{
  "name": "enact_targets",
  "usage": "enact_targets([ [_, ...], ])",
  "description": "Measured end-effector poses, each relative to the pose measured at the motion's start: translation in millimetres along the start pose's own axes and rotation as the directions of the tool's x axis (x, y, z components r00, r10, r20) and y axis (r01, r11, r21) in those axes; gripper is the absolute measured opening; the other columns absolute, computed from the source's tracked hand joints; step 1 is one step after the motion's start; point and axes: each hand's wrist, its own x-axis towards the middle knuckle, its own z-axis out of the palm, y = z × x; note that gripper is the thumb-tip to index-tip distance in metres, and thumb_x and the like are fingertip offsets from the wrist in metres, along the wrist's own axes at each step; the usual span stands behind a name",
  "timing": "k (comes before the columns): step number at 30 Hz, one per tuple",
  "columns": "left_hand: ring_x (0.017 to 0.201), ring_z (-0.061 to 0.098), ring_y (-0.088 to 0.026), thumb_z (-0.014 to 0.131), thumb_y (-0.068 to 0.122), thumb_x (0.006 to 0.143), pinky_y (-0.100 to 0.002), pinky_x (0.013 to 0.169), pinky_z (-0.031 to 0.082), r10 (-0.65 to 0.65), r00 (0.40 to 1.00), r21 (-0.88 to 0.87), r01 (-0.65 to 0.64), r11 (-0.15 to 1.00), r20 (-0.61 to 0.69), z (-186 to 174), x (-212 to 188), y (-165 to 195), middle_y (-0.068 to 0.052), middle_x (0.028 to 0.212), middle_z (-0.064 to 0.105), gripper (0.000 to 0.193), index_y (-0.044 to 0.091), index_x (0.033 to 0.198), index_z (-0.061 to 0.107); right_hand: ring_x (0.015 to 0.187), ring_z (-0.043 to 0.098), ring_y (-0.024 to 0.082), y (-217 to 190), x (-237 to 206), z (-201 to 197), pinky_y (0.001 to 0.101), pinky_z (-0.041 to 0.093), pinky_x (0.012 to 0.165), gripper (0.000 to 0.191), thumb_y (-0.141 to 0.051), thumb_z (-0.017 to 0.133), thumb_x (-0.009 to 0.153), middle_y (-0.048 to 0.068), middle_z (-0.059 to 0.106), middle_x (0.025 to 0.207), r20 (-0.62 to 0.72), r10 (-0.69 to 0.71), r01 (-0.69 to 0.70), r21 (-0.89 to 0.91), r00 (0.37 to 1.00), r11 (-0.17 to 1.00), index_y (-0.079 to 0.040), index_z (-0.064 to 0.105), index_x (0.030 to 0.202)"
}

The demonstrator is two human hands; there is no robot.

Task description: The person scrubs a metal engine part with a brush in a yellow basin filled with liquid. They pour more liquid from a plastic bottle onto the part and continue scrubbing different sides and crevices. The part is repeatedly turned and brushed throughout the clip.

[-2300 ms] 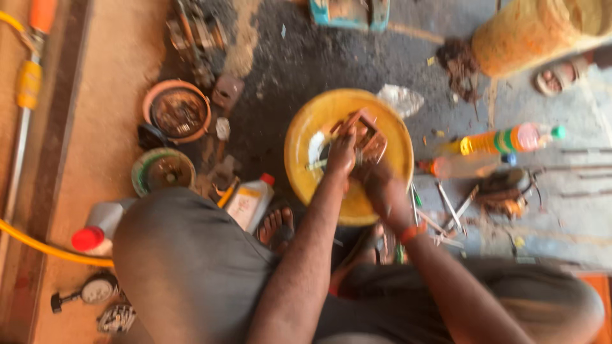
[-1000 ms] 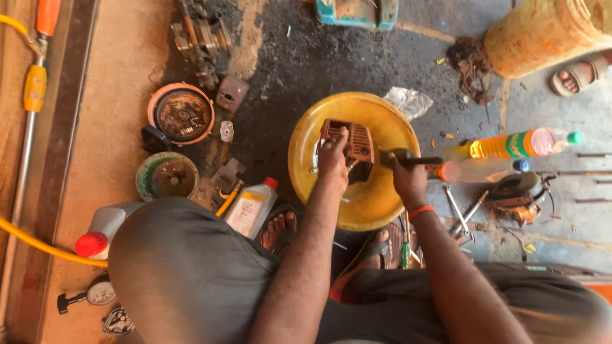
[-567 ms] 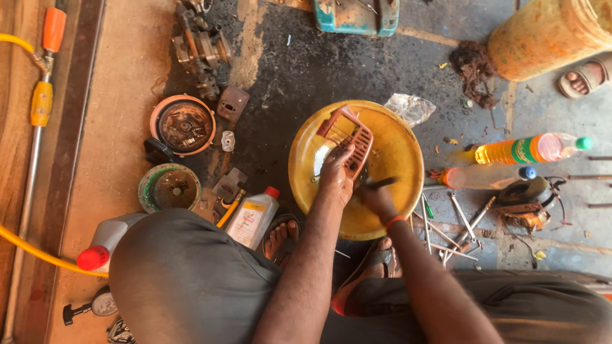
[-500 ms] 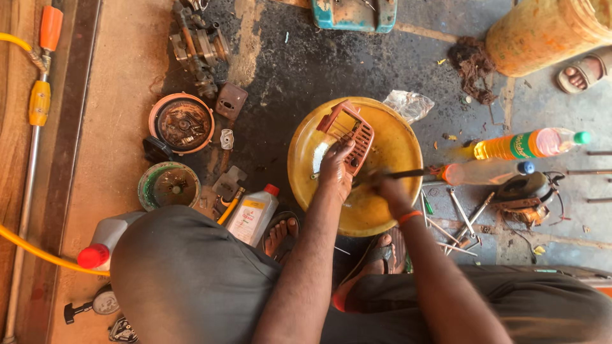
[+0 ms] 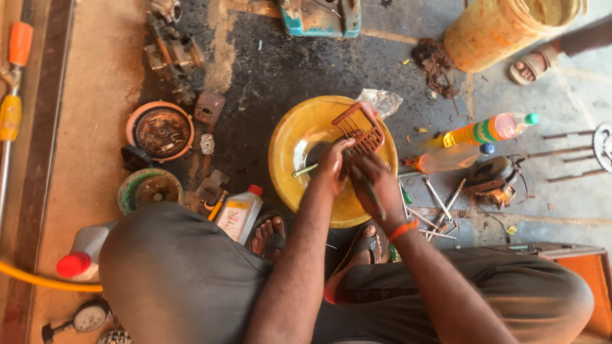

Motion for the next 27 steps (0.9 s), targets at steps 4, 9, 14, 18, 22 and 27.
enact_targets([
  [4,0.071,0.064,-0.015,0.067,0.034,0.085,-0.034,0.06,0.049,-0.046,0.999,0.048,0.047,0.998,-0.022,0.8,-2.4,3.2,0.001,0.085,0.072,0.025,0.019,0.104,0.072,0.097,0.068,0.037,-7.1,-9.0,-5.7,0.043,0.056,0.078,0.029,-0.008,0.062,0.09,0.015,0.067,0.111,0.033,-0.034,0.032,0.051,0.999,0.998,-0.007,0.069,0.117],
  [9,0.076,0.064,-0.016,0.068,0.038,0.093,-0.033,0.065,0.048,-0.111,0.994,-0.023,0.111,0.994,0.019,5.8,-2.2,-10.6,0.001,0.09,0.071,0.027,0.017,0.109,0.073,0.105,0.067,0.037,-5.4,-5.4,-6.6,0.0444,0.057,0.087,0.027,-0.009,0.061,0.091,0.013,0.069,0.117,-0.009,-0.157,0.155,-0.122,0.988,0.98,-0.009,0.068,0.117],
  [14,0.074,0.066,-0.021,0.063,0.038,0.088,-0.036,0.063,0.052,-0.178,0.982,0.072,0.182,0.981,-0.067,3.4,4.9,-12.5,-0.002,0.089,0.074,0.028,0.02,0.107,0.072,0.105,0.067,0.037,-6.4,-10.8,-6.0,0.0457,0.055,0.081,0.027,-0.015,0.061,0.096,0.015,0.066,0.118,0.08,0.042,-0.046,0.055,0.996,0.997,-0.008,0.066,0.122],
  [18,0.072,0.062,-0.021,0.067,0.042,0.095,-0.035,0.062,0.049,-0.149,0.989,-0.09,0.15,0.985,0.022,4.3,8.0,-7.0,-0.006,0.091,0.069,0.039,0.009,0.115,0.071,0.108,0.065,0.039,-5.7,-11.2,-3.6,0.047,0.054,0.087,0.019,-0.011,0.06,0.097,0.015,0.068,0.114,0.152,-0.009,0.021,-0.077,0.988,0.997,-0.009,0.069,0.113],
  [22,0.085,0.068,-0.021,0.068,0.033,0.096,-0.036,0.075,0.056,0.139,0.99,-0.059,-0.141,0.988,-0.032,10.7,11.8,-2.5,-0.007,0.104,0.072,0.035,0.008,0.12,0.065,0.103,0.067,0.039,-2.1,-6.3,-2.3,0.0462,0.055,0.084,0.025,-0.014,0.062,0.093,0.016,0.068,0.11,0.011,-0.079,0.078,0.047,0.997,0.996,-0.01,0.071,0.116],
  [27,0.065,0.057,-0.021,0.066,0.035,0.094,-0.036,0.056,0.047,-0.066,0.996,-0.007,0.065,0.998,-0.059,14.7,0.7,-8.1,-0.006,0.084,0.067,0.026,0.012,0.107,0.067,0.103,0.067,0.042,-7.5,-16.9,-0.1,0.0464,0.054,0.086,0.023,-0.011,0.062,0.097,0.018,0.066,0.113,-0.013,0.07,-0.068,0.139,0.997,0.988,-0.005,0.068,0.118],
])
